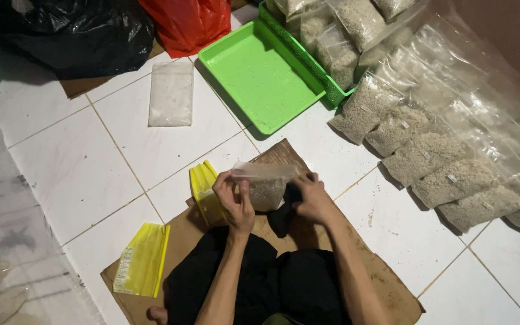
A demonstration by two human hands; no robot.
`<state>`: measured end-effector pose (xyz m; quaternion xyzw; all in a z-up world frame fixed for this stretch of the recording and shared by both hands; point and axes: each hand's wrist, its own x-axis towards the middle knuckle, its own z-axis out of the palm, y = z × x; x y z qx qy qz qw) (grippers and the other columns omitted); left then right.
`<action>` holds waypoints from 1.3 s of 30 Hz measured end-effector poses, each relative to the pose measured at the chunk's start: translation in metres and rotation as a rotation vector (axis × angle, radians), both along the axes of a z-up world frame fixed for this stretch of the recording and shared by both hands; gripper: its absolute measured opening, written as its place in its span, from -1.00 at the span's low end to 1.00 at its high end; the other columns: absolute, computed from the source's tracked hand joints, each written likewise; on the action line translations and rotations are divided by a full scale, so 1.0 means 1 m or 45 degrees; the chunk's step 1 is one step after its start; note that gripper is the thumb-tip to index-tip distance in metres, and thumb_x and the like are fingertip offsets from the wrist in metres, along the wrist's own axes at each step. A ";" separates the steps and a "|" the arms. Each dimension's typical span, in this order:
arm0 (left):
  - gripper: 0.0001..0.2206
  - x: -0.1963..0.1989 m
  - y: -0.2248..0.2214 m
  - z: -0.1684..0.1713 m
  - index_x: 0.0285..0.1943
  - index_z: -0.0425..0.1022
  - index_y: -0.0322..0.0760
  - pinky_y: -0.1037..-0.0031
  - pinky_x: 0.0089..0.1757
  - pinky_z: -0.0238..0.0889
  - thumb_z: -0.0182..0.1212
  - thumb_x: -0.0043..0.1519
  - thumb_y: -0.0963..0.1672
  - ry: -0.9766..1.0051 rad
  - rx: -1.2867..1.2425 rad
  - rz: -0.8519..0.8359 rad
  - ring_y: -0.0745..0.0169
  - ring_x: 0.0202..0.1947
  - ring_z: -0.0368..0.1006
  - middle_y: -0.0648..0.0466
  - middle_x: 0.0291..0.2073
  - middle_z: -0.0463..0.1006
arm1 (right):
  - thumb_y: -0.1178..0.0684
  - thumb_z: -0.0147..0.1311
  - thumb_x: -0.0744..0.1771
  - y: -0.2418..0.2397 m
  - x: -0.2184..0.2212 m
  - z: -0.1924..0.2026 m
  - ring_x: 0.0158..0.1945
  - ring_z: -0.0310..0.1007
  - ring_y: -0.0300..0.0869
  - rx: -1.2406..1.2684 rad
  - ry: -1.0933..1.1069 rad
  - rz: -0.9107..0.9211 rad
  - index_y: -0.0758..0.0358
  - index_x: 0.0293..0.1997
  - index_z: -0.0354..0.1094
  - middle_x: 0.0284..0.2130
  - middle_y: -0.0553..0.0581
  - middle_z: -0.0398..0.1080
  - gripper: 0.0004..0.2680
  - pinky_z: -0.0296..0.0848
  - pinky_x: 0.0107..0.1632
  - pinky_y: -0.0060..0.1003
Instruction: Manually sealing plastic bags of granular material with yellow adhesive strips while sitting on the floor.
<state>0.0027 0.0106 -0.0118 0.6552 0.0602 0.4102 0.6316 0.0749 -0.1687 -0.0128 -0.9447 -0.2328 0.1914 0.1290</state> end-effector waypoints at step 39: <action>-0.80 -0.005 -0.009 0.019 -0.10 0.52 -0.38 0.38 -0.35 0.43 0.14 0.17 -0.37 -0.149 0.246 0.029 0.08 -0.44 0.48 -0.03 -0.42 0.49 | -0.14 -0.18 0.40 -0.072 -0.006 0.067 -0.64 0.35 0.05 2.173 0.417 -0.386 0.17 -0.02 0.01 -0.77 0.16 0.07 -0.77 0.32 -0.04 0.05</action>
